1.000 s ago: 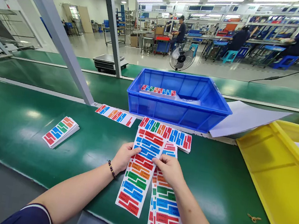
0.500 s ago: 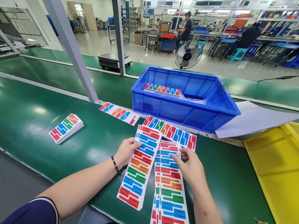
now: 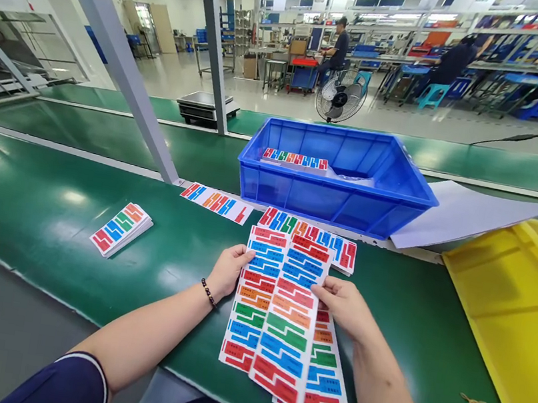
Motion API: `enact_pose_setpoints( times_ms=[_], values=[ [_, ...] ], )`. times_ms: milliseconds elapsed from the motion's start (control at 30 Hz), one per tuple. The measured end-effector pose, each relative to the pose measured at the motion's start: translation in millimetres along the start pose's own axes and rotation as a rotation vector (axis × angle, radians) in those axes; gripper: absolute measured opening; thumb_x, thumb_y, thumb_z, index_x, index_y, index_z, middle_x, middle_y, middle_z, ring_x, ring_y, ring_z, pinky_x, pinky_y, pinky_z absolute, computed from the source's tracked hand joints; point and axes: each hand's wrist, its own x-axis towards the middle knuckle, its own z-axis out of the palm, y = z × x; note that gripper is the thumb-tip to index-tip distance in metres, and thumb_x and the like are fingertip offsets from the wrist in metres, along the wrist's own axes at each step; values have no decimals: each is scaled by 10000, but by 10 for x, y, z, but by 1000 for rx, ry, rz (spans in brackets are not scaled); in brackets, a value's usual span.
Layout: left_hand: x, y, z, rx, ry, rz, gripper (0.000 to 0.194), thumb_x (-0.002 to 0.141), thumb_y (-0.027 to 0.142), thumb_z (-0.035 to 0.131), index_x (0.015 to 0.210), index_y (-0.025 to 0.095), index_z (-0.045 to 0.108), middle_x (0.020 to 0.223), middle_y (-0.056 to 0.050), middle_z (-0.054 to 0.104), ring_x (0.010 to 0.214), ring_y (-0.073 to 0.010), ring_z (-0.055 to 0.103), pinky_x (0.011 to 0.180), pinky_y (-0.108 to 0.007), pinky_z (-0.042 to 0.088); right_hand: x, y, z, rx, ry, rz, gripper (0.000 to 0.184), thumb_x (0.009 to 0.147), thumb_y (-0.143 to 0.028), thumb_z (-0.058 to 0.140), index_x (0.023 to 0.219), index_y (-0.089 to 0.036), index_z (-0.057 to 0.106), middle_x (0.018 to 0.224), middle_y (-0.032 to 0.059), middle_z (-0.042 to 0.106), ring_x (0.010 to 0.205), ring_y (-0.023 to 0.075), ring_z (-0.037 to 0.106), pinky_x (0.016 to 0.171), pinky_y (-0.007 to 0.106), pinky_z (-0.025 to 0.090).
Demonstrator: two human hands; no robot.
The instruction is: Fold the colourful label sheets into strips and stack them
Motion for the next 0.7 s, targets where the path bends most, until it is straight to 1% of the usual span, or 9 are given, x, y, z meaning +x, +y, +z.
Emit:
enact_pose_setpoints(
  times_ms=[67,133,200,233,267,367,400,500,700],
  values=[
    [7,13,-1,-7,17,6,424,377,427,793,523,142,515,486,42,566,454,-80,503,516,-231,425,2,14,-130,-54,22,9,294,513,-438,694,616,-180,600,582,36,647,589,216,620,589,340,482],
    [8,16,0,-15,25,9,421,380,420,793,523,146,509,478,46,558,453,-82,506,514,-233,426,19,23,-169,-198,210,-33,287,485,-396,703,654,-183,608,573,31,634,568,211,602,573,337,469],
    [1,12,6,-21,25,9,419,389,423,790,527,148,505,476,47,558,450,-81,505,513,-232,426,36,13,-95,-346,445,-110,290,486,-388,693,684,-192,612,599,29,631,574,206,587,577,336,456],
    [-7,9,10,-23,23,7,421,390,424,789,529,148,504,477,46,561,448,-80,504,513,-232,427,39,0,-21,-394,495,-145,273,508,-405,677,673,-196,612,611,30,633,580,203,582,579,330,451],
    [-16,7,16,-23,21,5,424,386,423,791,531,148,503,479,44,566,447,-80,504,513,-232,427,39,-17,69,-411,472,-165,256,541,-428,653,646,-199,609,618,31,636,586,199,582,579,321,448],
    [-49,5,34,-14,-4,-7,430,371,412,799,532,148,500,488,36,581,452,-83,507,517,-236,429,29,-56,337,-316,188,-146,276,619,-467,592,563,-197,576,565,20,628,545,176,576,548,288,447],
    [-59,6,38,-6,-15,-9,429,371,408,801,529,149,497,487,36,581,453,-84,507,517,-235,428,27,-57,398,-270,131,-129,283,621,-466,593,543,-196,560,542,13,619,526,167,570,535,281,446],
    [-69,6,43,22,-38,-7,422,390,410,796,524,150,492,480,43,570,454,-78,498,514,-227,418,39,-16,459,-166,107,-115,295,615,-463,607,516,-197,527,507,1,599,499,154,556,521,271,445],
    [-36,-23,20,35,-61,6,407,418,415,788,535,148,504,514,38,577,486,-83,509,542,-232,416,94,87,379,-108,116,-93,331,584,-475,629,462,-191,511,456,-14,562,462,137,524,514,270,438]
  ],
)
